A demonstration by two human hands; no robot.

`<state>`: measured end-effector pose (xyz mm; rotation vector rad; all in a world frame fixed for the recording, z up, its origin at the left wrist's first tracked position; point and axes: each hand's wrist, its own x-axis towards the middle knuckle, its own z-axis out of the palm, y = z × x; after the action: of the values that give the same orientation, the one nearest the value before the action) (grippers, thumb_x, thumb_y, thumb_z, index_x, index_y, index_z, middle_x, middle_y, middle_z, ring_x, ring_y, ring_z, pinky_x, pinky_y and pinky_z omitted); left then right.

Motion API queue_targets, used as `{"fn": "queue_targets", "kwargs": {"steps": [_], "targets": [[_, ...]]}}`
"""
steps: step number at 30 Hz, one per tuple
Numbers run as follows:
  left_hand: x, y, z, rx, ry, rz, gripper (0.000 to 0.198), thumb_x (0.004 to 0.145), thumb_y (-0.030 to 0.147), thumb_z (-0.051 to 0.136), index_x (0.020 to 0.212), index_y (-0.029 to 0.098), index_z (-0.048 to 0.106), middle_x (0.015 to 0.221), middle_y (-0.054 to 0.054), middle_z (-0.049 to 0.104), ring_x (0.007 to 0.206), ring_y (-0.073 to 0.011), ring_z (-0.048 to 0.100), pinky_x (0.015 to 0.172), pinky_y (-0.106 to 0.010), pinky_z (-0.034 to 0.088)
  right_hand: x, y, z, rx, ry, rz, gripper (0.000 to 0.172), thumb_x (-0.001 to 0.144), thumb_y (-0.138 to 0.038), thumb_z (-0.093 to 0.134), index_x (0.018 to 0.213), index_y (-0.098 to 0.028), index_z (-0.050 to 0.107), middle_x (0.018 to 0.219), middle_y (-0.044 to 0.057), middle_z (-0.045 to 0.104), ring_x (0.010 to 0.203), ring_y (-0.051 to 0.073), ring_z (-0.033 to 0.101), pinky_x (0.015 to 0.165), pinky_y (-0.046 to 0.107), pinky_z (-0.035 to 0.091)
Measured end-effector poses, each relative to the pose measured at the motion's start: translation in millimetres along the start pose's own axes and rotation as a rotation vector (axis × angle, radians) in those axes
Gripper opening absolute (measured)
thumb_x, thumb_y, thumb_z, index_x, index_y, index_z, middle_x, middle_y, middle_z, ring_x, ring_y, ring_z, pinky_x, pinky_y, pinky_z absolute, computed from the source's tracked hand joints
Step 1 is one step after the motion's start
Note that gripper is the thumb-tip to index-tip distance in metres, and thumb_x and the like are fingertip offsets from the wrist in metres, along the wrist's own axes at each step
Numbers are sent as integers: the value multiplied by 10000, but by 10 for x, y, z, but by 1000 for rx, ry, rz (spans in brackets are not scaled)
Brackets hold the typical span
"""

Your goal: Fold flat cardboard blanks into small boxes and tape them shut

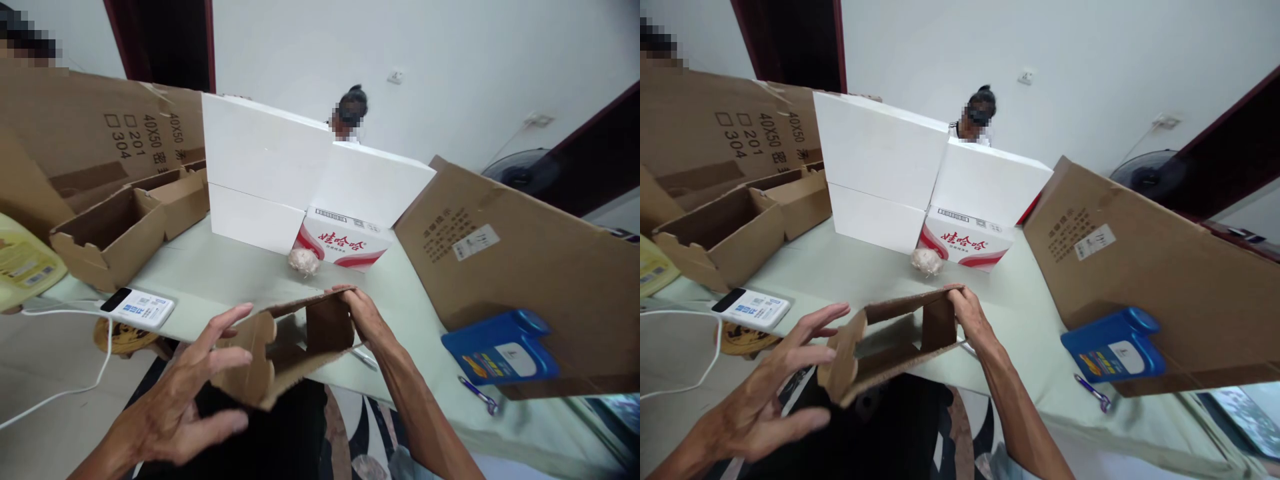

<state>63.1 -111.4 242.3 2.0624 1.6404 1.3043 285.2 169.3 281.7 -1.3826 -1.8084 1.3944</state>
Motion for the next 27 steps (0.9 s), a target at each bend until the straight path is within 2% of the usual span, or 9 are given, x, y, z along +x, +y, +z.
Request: {"fn": "queue_targets", "kwargs": {"steps": [2,4,7,11,15,17,20,23,27], "targets": [[63,62,-73,40,-77,20,895,850,303,915,1604,393,441,1849,-129,164,1660,-453,308,1237,-663,481,-8,-72,-5,-13,10,-22,383,732,-461,590,1012,-237,726,1032,45,741,1060,283,647,762,336,520],[182,10,-146,107,-130,-18,1144,769,283,981,1692,441,325,1847,-131,165,1651,-475,316,1240,-696,459,-42,-137,6,-32,-21,-58,357,740,-442,573,998,-238,713,999,34,707,1030,264,630,723,311,507],[372,-206,-268,119,-209,-116,1293,696,252,1012,1725,476,262,1819,-132,220,1602,-467,407,1217,-663,502,-107,-179,32,-98,-70,-132,311,772,-430,558,976,-234,688,932,15,661,955,237,605,715,307,500],[539,-403,-428,66,-321,-184,1192,696,200,970,1688,486,375,1771,-93,283,1498,-401,542,1114,-507,611,-173,-148,52,-156,-102,-204,318,784,-387,602,1053,-228,661,858,-20,624,847,204,577,739,317,481],[649,-388,-496,116,-338,-185,1200,704,176,933,1704,472,340,1626,-83,447,1385,-349,626,1074,-439,611,-201,-123,27,-170,-146,-237,431,750,-327,649,1169,-231,644,888,-26,649,852,209,586,773,326,490],[671,-393,-509,152,-352,-197,1147,689,183,937,1670,448,403,1581,-80,490,1315,-337,666,1050,-434,614,-202,-117,-30,-160,-194,-227,467,749,-309,634,1209,-230,655,955,-6,696,903,227,615,805,338,504],[629,-490,-540,142,-330,-208,1004,666,203,950,1556,394,527,1671,-92,442,1326,-354,666,1041,-438,616,-184,-63,-181,-113,-292,-193,562,771,-306,645,1329,-240,669,1117,19,757,1025,259,668,884,359,536],[534,-650,-554,44,-271,-211,925,682,221,945,1502,337,532,1764,-132,354,1462,-385,579,1095,-474,592,-125,103,-334,-35,-380,-162,640,807,-352,716,1437,-262,653,1313,37,762,1099,269,703,946,380,562],[472,-823,-412,-154,-255,-233,827,692,233,942,1393,290,506,1776,-182,346,1528,-400,523,1179,-574,521,-14,432,-354,150,-382,-144,652,787,-457,835,1396,-276,691,1557,70,665,1285,299,692,1078,424,552]]}}
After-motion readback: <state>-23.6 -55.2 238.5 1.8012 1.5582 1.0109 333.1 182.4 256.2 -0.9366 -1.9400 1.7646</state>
